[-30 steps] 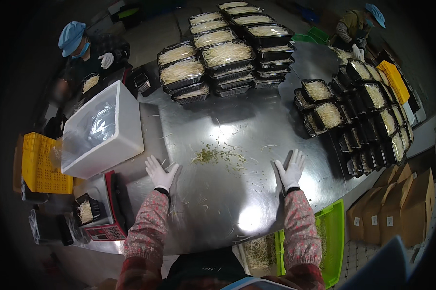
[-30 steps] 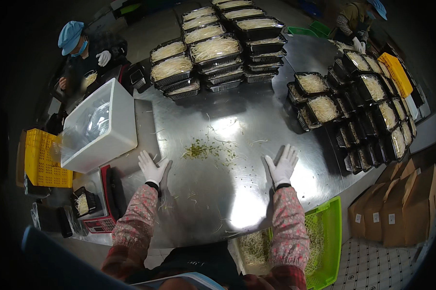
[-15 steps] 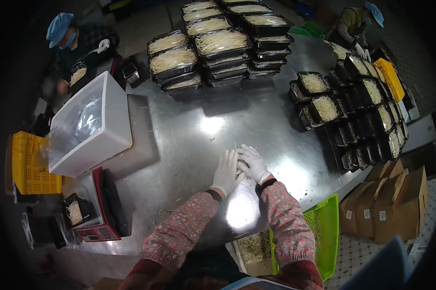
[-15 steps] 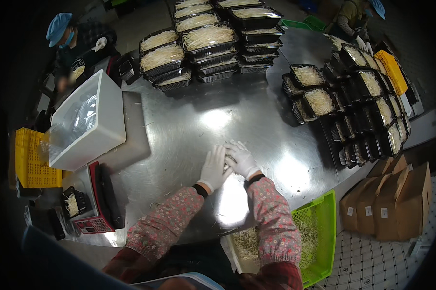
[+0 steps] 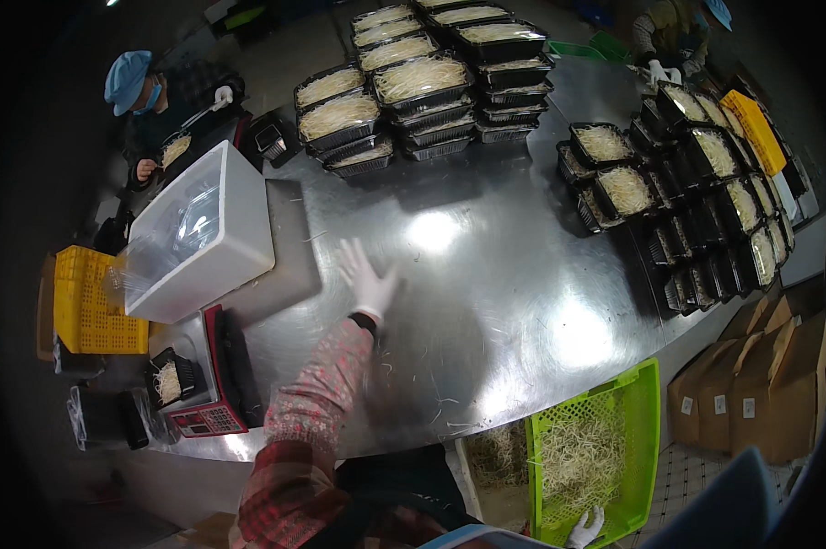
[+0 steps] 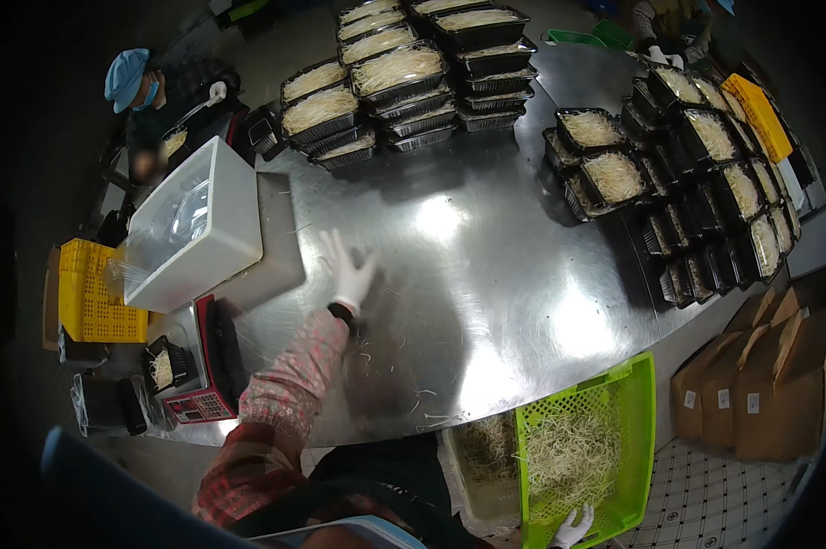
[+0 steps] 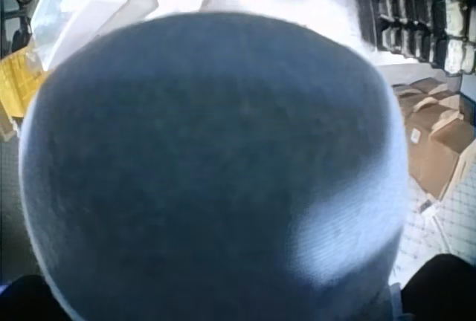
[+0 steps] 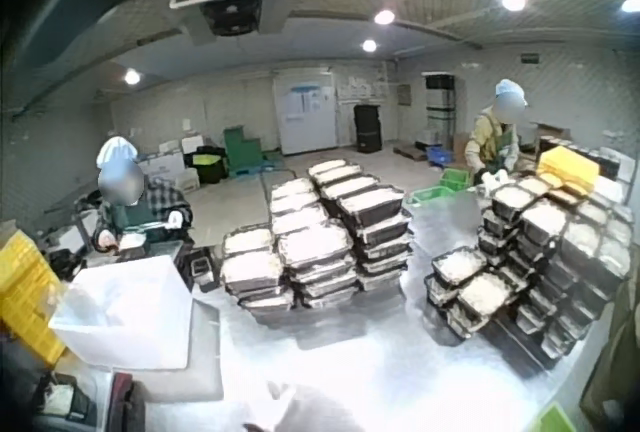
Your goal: The person portions bean sprouts by hand into black plastic trays placed on a digital scale, then stacks the filled trays on the table. The person also moves a green crate of sprouts and refills the pile on the table.
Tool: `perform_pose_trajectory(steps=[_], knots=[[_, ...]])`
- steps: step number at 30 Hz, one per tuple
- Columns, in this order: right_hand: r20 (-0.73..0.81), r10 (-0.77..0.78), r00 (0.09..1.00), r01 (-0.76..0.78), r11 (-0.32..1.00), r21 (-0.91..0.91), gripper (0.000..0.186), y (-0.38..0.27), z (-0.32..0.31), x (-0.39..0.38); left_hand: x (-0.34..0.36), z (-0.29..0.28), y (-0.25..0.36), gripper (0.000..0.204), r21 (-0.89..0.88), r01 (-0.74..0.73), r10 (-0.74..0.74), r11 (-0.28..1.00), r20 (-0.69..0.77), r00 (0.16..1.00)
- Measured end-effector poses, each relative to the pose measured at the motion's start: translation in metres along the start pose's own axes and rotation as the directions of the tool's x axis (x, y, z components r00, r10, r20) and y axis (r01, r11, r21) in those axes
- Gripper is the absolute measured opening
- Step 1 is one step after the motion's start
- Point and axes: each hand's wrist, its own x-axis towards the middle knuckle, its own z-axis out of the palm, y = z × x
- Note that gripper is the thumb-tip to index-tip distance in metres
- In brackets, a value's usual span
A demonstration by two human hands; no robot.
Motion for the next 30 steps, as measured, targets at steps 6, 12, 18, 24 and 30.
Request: perform_pose_trajectory(steps=[6, 12, 18, 24, 30], knots=[[0.791, 0.606, -0.085, -0.828, -0.484, 0.282, 0.032, -0.088, -0.011, 0.053, 0.088, 0.003, -0.069, 0.101, 0.336, 0.182, -0.247, 0.924, 0.163, 0.955], [0.650, 0.651, 0.393, -0.853, -0.006, 0.522, 0.023, -0.058, 0.027, 0.142, -0.137, 0.121, 0.188, 0.079, -0.032, -0.644, 0.507, 0.764, 0.646, 0.570], [0.654, 0.512, 0.558, -0.802, 0.131, 0.582, 0.021, -0.064, -0.004, 0.214, -0.272, 0.057, 0.239, 0.078, -0.641, -0.349, 0.697, 0.684, 0.715, 0.054], [0.593, 0.686, 0.422, -0.825, 0.020, 0.565, 0.022, -0.104, 0.002, 0.199, -0.170, -0.107, -0.037, 0.065, 0.021, -0.090, 0.084, 0.996, 0.204, 0.975], [0.451, 0.372, 0.812, -0.512, 0.080, 0.855, 0.027, -0.184, -0.010, 0.336, -0.184, -0.155, -0.164, 0.067, 0.375, 0.227, -0.261, 0.899, 0.041, 0.964]])
